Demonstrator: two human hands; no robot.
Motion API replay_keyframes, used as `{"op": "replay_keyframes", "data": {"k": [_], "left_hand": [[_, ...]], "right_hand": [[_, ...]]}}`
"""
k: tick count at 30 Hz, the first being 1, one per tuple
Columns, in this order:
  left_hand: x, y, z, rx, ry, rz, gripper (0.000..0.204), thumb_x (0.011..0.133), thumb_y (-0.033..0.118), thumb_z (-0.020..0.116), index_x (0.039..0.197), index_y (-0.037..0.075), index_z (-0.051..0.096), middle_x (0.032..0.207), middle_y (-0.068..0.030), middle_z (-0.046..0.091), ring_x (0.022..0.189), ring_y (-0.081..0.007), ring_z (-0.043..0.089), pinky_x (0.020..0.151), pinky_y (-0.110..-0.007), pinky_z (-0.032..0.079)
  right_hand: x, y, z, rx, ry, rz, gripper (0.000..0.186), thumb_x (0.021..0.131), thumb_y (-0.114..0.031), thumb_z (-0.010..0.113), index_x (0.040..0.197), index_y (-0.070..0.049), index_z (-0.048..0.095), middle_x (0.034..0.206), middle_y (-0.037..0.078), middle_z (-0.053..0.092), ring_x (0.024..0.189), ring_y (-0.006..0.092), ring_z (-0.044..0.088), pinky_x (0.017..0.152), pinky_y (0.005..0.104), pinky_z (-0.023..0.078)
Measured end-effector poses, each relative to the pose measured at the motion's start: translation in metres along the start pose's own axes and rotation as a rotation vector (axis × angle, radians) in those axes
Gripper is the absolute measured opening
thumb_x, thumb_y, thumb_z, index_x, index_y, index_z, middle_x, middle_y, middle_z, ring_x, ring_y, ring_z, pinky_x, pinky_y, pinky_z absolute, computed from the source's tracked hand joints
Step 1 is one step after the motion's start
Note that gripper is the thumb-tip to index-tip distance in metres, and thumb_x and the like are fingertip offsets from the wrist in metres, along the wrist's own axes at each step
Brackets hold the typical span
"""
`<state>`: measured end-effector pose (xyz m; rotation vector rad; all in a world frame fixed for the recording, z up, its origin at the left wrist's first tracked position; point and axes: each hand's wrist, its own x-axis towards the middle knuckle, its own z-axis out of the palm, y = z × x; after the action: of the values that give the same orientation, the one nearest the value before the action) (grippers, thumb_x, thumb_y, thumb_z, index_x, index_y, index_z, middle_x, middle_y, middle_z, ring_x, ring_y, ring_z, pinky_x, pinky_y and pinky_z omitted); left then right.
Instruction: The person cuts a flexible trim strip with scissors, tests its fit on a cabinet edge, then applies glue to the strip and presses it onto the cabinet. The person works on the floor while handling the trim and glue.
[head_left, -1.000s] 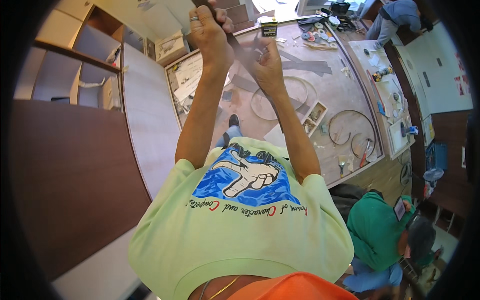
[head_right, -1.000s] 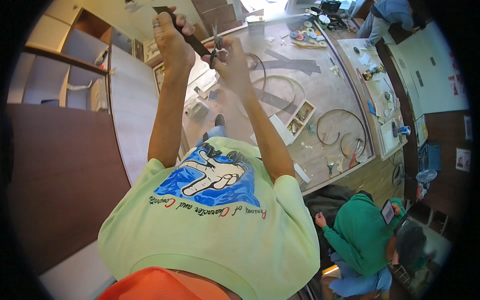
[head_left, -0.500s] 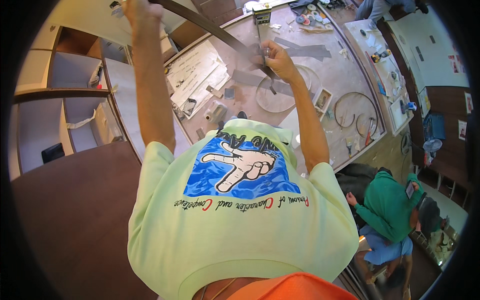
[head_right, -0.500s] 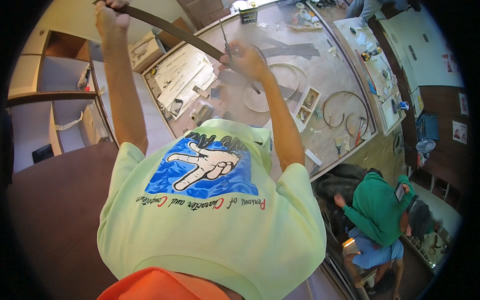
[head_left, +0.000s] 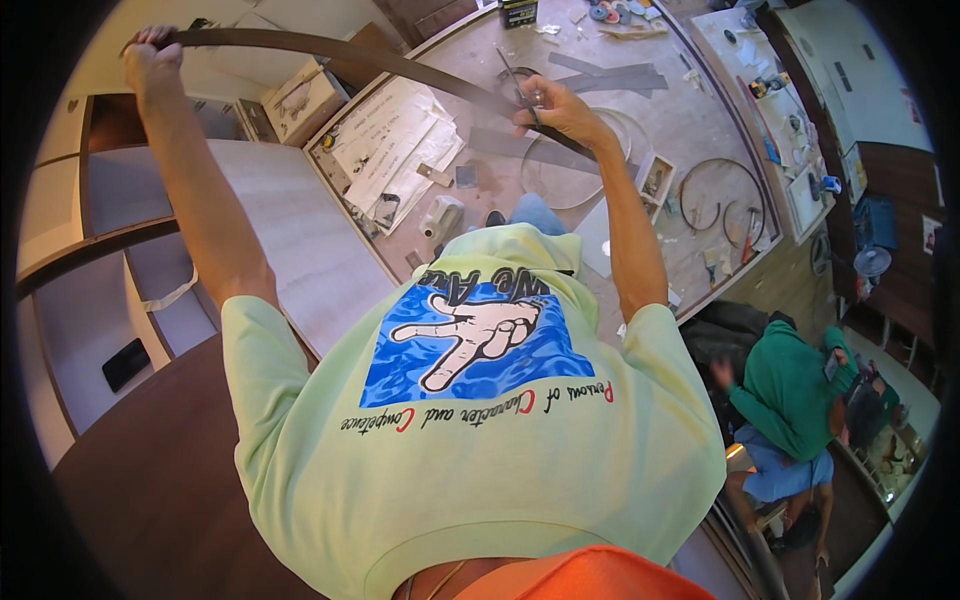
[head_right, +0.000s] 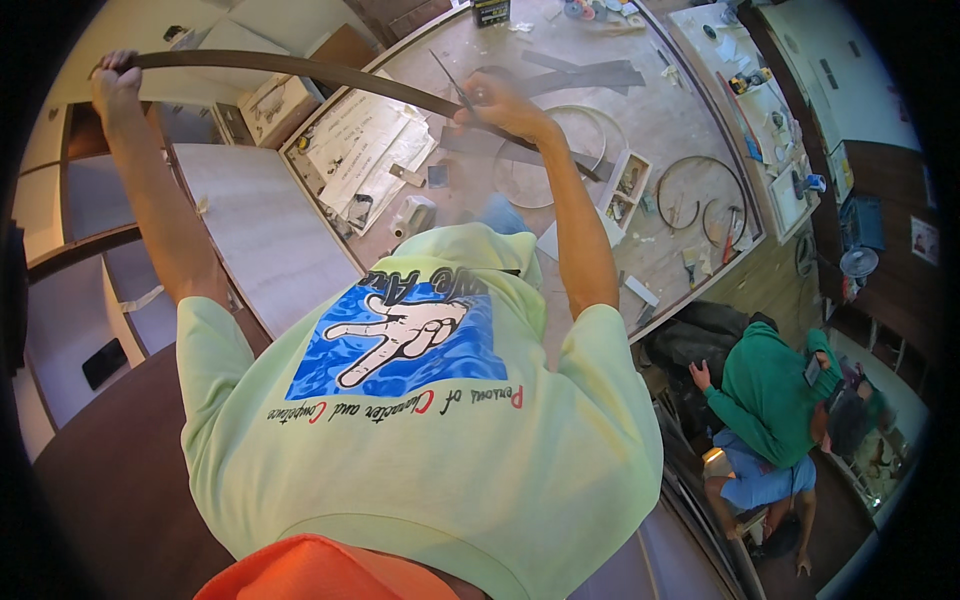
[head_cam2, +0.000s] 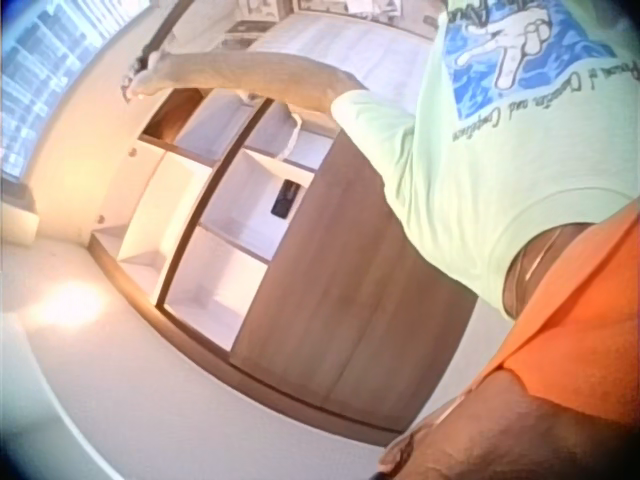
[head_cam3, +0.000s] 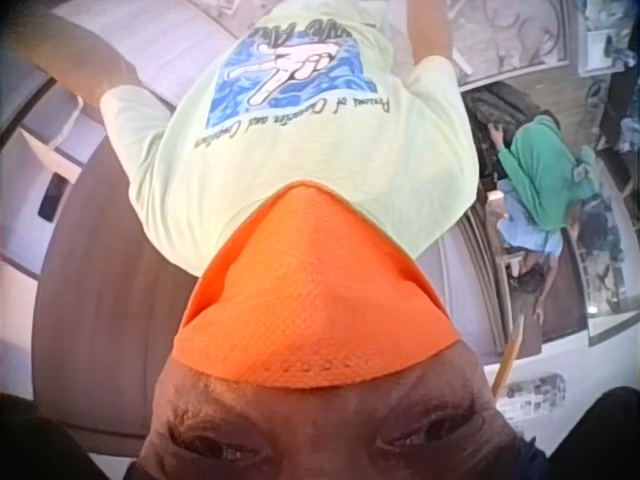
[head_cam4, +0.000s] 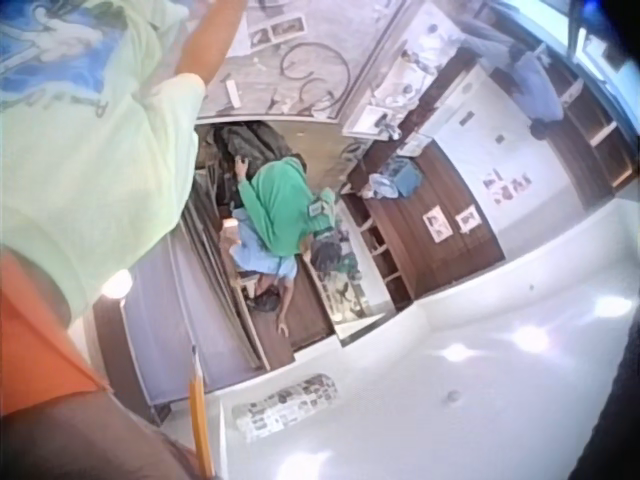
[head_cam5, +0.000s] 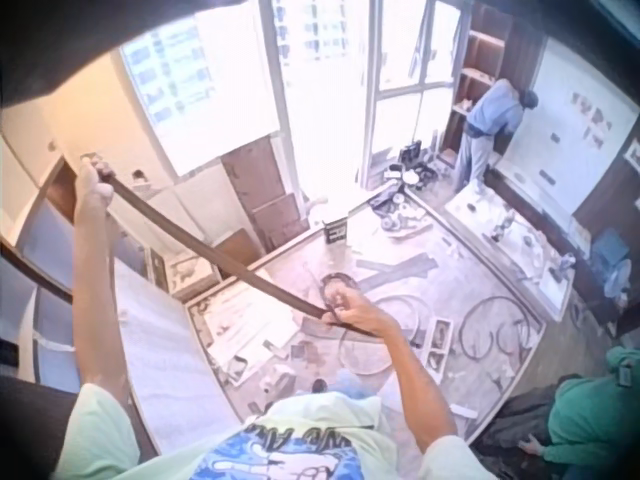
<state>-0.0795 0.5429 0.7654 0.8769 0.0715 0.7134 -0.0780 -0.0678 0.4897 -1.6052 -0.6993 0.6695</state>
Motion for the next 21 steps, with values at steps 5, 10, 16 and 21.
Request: {"op": "replay_keyframes", "data": {"k": [5,10,16,21], "left_hand": [[0.032,0.034,-0.029,0.022,0.168,-0.076,0.022,0.09,0.017,0.049,0.069,0.014,0.043,0.056,0.0039,0.035,0.044,-0.0116,0.034,0.047,-0.027,0.031],[0.07,0.056,-0.074,0.126,0.261,-0.016,0.025,0.089,0.014,0.046,0.066,0.015,0.038,0.055,0.0039,0.031,0.044,-0.0121,0.031,0.047,-0.028,0.03],[0.105,0.119,-0.124,0.164,0.273,-0.042,0.029,0.087,0.005,0.044,0.061,0.015,0.036,0.052,0.0029,0.027,0.043,-0.0133,0.027,0.054,-0.033,0.036],[0.09,0.181,-0.125,0.235,0.501,0.083,0.029,0.086,0.003,0.041,0.061,0.016,0.034,0.052,0.0028,0.028,0.043,-0.0132,0.027,0.053,-0.032,0.034]], "right_hand": [[0.012,0.028,-0.024,0.227,-0.038,-0.014,0.029,0.086,-0.014,0.076,0.102,-0.006,0.053,0.088,0.003,0.059,0.079,0.0187,0.07,0.074,0.0278,0.052],[0.043,0.057,-0.054,0.093,-0.088,0.029,0.029,0.086,-0.016,0.077,0.101,-0.006,0.054,0.087,0.003,0.06,0.078,0.0187,0.07,0.073,0.0273,0.052],[0.083,0.098,-0.082,0.117,-0.154,0.063,0.032,0.084,-0.018,0.079,0.1,-0.007,0.054,0.085,0.003,0.064,0.076,0.0168,0.07,0.074,0.0275,0.05],[0.117,0.132,-0.08,0.086,-0.214,0.067,0.044,0.078,-0.037,0.079,0.106,-0.007,0.061,0.101,0.005,0.062,0.096,0.0174,0.055,0.084,0.0321,0.043]]}}
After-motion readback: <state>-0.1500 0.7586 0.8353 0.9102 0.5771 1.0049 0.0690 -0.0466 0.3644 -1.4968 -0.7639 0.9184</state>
